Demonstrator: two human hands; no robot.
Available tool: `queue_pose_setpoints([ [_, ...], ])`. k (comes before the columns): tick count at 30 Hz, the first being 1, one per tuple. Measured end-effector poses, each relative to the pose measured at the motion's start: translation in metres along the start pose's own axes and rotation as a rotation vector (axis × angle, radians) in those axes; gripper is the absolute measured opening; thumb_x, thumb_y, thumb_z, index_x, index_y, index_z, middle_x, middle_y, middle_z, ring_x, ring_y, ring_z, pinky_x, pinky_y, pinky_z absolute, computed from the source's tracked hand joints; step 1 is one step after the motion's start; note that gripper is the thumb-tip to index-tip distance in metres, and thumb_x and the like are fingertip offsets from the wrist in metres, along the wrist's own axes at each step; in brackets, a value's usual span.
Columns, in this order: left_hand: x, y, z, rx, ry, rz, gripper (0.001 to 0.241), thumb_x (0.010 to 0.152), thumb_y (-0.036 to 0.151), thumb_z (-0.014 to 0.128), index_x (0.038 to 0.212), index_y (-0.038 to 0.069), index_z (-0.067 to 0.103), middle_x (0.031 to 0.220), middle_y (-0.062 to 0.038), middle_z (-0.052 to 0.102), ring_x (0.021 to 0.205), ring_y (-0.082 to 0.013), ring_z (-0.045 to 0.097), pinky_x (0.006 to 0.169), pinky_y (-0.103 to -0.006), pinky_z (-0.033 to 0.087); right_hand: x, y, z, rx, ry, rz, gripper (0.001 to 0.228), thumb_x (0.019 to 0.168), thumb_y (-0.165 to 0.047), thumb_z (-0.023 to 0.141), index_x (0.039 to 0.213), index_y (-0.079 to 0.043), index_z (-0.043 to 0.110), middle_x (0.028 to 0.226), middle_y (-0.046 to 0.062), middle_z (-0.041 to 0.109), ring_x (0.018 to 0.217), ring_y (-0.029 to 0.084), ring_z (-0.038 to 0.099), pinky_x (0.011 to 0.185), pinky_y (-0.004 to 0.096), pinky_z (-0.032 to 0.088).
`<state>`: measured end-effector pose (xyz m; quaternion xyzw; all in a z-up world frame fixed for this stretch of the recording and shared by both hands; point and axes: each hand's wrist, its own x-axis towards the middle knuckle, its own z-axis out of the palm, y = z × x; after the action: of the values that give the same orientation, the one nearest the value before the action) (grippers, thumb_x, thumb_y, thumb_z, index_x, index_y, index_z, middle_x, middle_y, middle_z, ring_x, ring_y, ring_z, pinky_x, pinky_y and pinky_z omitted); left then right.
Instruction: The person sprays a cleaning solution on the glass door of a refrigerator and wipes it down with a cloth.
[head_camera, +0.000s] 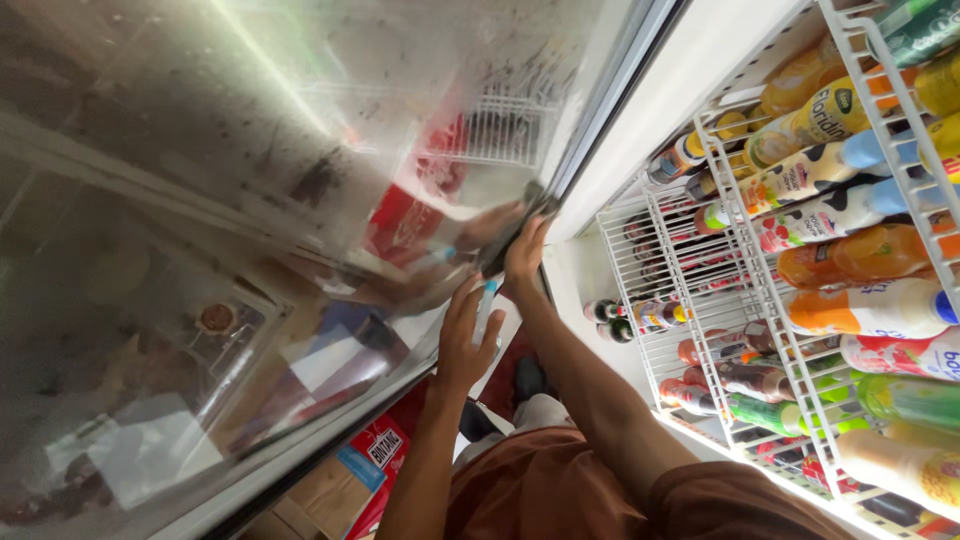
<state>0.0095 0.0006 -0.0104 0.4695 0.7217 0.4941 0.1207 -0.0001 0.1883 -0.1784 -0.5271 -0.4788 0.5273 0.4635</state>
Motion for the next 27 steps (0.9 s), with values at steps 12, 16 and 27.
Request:
queue_pose_setpoints([
  [12,-0.026,0.005,-0.012,-0.008,0.040,-0.022,0.045,0.106,0.034,0.057,0.133,-0.001,0.059,0.157,-0.026,0.046,0.145,-0.0432,0.047,0.117,-0.0468,0.040,0.003,-0.144,-0.045,0.033,-0.235,-0.147,0.045,0.113,-0.023,0.051,0.151,0.000,0.054,0.101,0.007,0.057,0.093,0.016,0.050,0.086,0.030,0.047],
  [16,-0.030,0.009,-0.018,0.006,0.045,-0.028,0.046,0.106,0.035,0.057,0.135,-0.001,0.060,0.157,-0.025,0.046,0.145,-0.0430,0.047,0.119,-0.0476,0.038,0.038,-0.085,-0.024,0.320,-0.175,-0.189,0.057,0.115,-0.031,0.043,0.161,0.003,0.035,0.136,0.013,0.044,0.122,0.020,0.040,0.105,0.031,0.033],
  [27,-0.081,0.003,-0.052,-0.024,0.074,-0.094,0.047,0.106,0.033,0.056,0.134,-0.006,0.058,0.159,-0.026,0.043,0.147,-0.0428,0.044,0.119,-0.0471,0.038,-0.139,-0.033,-0.039,0.088,-0.444,0.148,0.070,0.104,-0.031,0.054,0.159,0.002,0.026,0.144,0.022,0.048,0.129,0.028,0.047,0.110,0.035,0.037],
])
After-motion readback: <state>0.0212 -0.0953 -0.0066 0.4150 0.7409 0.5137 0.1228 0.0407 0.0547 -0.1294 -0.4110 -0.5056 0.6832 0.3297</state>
